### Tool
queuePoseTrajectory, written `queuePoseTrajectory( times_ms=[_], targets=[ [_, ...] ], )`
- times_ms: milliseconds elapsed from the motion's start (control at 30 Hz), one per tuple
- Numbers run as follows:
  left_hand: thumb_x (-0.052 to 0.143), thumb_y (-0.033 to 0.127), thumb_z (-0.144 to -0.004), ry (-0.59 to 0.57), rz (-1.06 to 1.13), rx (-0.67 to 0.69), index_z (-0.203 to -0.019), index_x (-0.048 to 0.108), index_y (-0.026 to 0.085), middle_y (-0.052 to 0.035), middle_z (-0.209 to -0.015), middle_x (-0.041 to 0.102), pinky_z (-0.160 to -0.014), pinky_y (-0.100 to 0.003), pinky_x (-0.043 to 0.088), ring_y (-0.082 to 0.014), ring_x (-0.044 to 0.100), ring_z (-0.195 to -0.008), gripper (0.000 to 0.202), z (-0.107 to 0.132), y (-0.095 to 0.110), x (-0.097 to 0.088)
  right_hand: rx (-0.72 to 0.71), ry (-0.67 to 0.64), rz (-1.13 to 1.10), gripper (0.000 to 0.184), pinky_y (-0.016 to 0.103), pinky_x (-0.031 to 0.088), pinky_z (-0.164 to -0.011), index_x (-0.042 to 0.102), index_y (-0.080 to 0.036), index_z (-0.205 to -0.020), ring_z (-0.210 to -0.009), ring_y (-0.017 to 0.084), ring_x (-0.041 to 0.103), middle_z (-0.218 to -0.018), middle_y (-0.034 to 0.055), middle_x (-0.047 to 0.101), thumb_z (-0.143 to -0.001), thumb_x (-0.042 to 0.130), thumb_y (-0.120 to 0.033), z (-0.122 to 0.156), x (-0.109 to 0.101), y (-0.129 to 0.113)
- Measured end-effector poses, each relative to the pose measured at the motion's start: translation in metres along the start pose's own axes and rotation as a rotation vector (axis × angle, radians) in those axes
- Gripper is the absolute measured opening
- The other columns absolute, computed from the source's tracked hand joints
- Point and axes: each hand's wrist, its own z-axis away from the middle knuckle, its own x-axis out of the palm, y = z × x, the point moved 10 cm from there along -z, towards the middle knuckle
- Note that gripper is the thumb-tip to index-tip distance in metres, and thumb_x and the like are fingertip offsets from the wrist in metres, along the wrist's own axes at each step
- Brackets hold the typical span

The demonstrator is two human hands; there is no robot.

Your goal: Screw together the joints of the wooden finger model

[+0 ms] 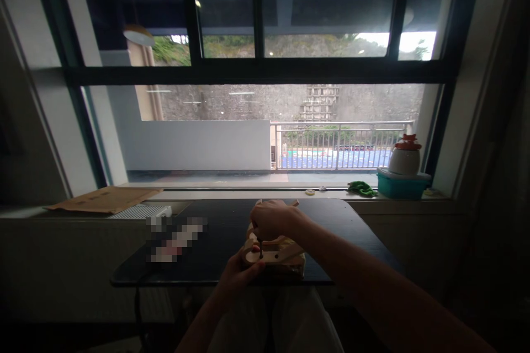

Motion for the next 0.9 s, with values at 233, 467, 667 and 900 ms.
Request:
queuePoseTrajectory(
  times_ms=[233, 467, 667, 900],
  targets=[
    [0.075, 0.033, -0.066, 0.006, -0.01, -0.021, -0.09, 0.059, 0.015, -0.001, -0.078, 0.064, -0.068, -0.025, 0.045, -0.017, 0.057, -0.074, 0.034, -0.002, -0.008, -0.002, 0.02, 0.029, -0.017, 0.031, 0.025, 0.034, -0.053, 0.067, -0.016, -0.097, -0.07, 0.017, 0.058, -0.087, 0.0081, 0.068, -0.083, 0.047, -0.036, 0.0, 0.007, 0.016],
    [0.074, 0.031, -0.069, 0.004, -0.03, 0.005, -0.091, 0.06, 0.014, -0.0012, -0.081, 0.065, -0.071, -0.024, 0.045, -0.0165, 0.058, -0.077, 0.032, -0.002, -0.006, -0.002, -0.025, 0.0, -0.019, 0.021, 0.023, 0.033, -0.053, 0.068, -0.023, -0.092, -0.071, 0.015, 0.058, -0.086, 0.002, 0.069, -0.077, 0.055, -0.028, -0.002, -0.001, 0.002],
    [0.075, 0.031, -0.066, 0.018, 0.003, 0.003, -0.089, 0.061, 0.015, 0.0001, -0.078, 0.065, -0.068, -0.023, 0.045, -0.0157, 0.058, -0.075, 0.031, -0.001, -0.003, -0.001, -0.014, 0.064, -0.005, 0.027, 0.026, 0.035, -0.057, 0.065, -0.017, -0.096, -0.077, 0.02, 0.061, -0.089, 0.0086, 0.068, -0.083, 0.047, -0.031, -0.001, 0.006, 0.004],
    [0.076, 0.032, -0.066, 0.008, 0.024, -0.006, -0.091, 0.061, 0.014, -0.0005, -0.077, 0.066, -0.068, -0.024, 0.046, -0.0159, 0.059, -0.073, 0.034, -0.002, -0.006, -0.001, 0.007, 0.094, 0.004, 0.028, 0.026, 0.036, -0.056, 0.066, -0.017, -0.091, -0.069, 0.018, 0.06, -0.082, 0.0072, 0.068, -0.082, 0.047, -0.035, 0.0, 0.006, 0.009]
  ],
)
